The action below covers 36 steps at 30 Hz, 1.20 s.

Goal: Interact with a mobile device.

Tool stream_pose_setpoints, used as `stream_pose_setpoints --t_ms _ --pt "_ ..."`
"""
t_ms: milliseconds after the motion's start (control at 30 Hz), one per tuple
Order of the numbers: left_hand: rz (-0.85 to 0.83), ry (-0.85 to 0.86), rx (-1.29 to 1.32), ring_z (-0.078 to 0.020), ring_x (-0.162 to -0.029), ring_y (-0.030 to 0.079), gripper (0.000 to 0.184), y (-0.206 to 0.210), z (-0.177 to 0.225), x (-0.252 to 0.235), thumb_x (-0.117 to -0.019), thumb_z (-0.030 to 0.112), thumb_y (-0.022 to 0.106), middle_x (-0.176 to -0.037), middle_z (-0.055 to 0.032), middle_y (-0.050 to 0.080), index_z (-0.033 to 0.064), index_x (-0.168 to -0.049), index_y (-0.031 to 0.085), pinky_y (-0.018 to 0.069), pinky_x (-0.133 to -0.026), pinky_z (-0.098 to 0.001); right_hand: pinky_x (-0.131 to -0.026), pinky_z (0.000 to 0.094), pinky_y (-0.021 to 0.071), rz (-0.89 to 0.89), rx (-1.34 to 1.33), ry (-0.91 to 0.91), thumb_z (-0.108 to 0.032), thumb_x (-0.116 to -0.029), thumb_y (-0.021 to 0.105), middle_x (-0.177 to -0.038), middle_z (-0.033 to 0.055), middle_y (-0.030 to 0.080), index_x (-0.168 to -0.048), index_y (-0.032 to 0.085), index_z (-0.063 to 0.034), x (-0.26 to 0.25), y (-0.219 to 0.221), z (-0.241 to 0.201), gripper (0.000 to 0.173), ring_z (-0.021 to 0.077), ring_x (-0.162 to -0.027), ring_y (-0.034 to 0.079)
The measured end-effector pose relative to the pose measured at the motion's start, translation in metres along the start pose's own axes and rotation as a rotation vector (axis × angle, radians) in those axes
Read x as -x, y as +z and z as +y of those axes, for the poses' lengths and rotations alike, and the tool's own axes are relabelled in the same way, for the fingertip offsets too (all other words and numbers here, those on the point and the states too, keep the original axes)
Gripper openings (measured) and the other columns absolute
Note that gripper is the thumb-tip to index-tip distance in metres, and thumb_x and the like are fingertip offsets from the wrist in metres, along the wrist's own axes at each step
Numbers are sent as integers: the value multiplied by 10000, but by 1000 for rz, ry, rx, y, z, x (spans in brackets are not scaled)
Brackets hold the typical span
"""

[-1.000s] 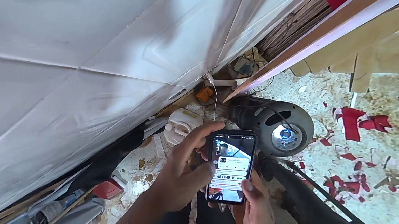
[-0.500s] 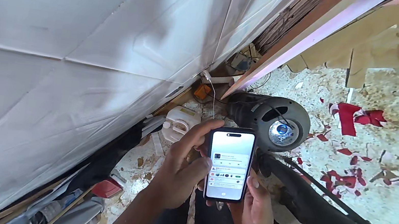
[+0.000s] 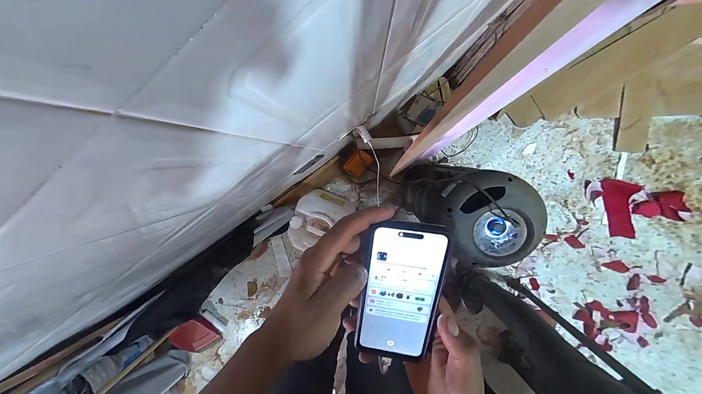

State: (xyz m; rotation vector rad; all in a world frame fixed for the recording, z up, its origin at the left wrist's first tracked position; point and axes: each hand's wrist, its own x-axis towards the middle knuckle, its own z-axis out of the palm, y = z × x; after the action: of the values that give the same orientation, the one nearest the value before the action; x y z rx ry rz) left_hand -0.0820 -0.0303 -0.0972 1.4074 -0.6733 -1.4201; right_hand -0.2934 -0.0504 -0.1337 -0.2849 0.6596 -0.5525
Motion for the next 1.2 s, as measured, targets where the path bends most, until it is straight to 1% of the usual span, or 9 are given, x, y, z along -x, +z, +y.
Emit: stream_pose_setpoints --t_ms 100,200,300,400,567,700,867,1133,1200 --pt "3 -10 -10 -258 -917 685 551 3 4 -1 -1022 110 409 -1175 -141 655 207 -1565 414 618 -720 -393 -782 593 621 -44 -40 -2 -473 -1016 555 -1322 324 599 -1455 501 -123 -1 -2 -1 564 497 -1135 654" --pt "-13 -17 -28 -262 -964 687 551 5 9 -2 -1026 109 408 -1206 -139 654 204 -1569 407 618 -775 -409 -751 572 631 -14 -15 -22 -474 -1015 556 -1298 322 614 -1441 497 -125 -1 -1 -1 555 491 -1110 668" --pt "-17 -10 -40 -253 -889 682 537 10 12 -4 -1033 109 412 -1171 -144 659 201 -1562 416 611 -701 -379 -746 559 634 6 12 -24 -466 -1016 563 -1288 332 611 -1468 451 -110 1 0 -5 587 494 -1082 675" --pt "-22 -23 -57 -266 -927 685 536 16 18 -6 -1036 112 414 -1181 -144 655 219 -1561 416 618 -732 -391 -717 556 639 21 57 -47 -440 -1005 592 -1263 325 622 -1454 447 -90 3 1 -11 587 485 -1051 687" --pt "-2 -14 -98 -261 -930 678 535 30 27 -9 -1032 100 418 -1144 -136 652 221 -1553 435 614 -741 -397 -706 555 645 2 138 -92 -247 -994 623 -1237 319 631 -1472 406 -87 5 3 -22 549 471 -1025 698" --pt "6 -7 -146 -255 -951 690 534 39 31 -13 -1035 107 423 -1180 -116 661 237 -1553 439 625 -754 -405 -714 542 646 -20 207 -125 -117 -969 609 -1223 309 640 -1446 415 -71 6 -1 -28 517 456 -1013 705" --pt "28 -38 -185 -246 -915 691 538 48 34 -11 -1035 108 431 -1180 -96 667 267 -1547 453 622 -716 -393 -722 540 643 -35 169 -121 -156 -978 603 -1246 307 628 -1480 387 -88 12 -8 -31 551 456 -1026 698" --pt "9 -51 -217 -238 -960 697 550 60 37 -6 -1048 124 433 -1255 -63 666 320 -1561 432 627 -755 -398 -723 534 642 -35 151 -155 -286 -997 602 -1260 300 625 -1494 392 -93 23 -13 -34 573 442 -1035 697" --pt "11 -48 -216 -239 -941 700 543 63 37 -5 -1059 135 436 -1252 -67 668 322 -1568 421 629 -733 -394 -727 533 640 -50 148 -159 -311 -1005 580 -1268 305 616 -1500 384 -102 25 -15 -34 572 446 -1039 693"
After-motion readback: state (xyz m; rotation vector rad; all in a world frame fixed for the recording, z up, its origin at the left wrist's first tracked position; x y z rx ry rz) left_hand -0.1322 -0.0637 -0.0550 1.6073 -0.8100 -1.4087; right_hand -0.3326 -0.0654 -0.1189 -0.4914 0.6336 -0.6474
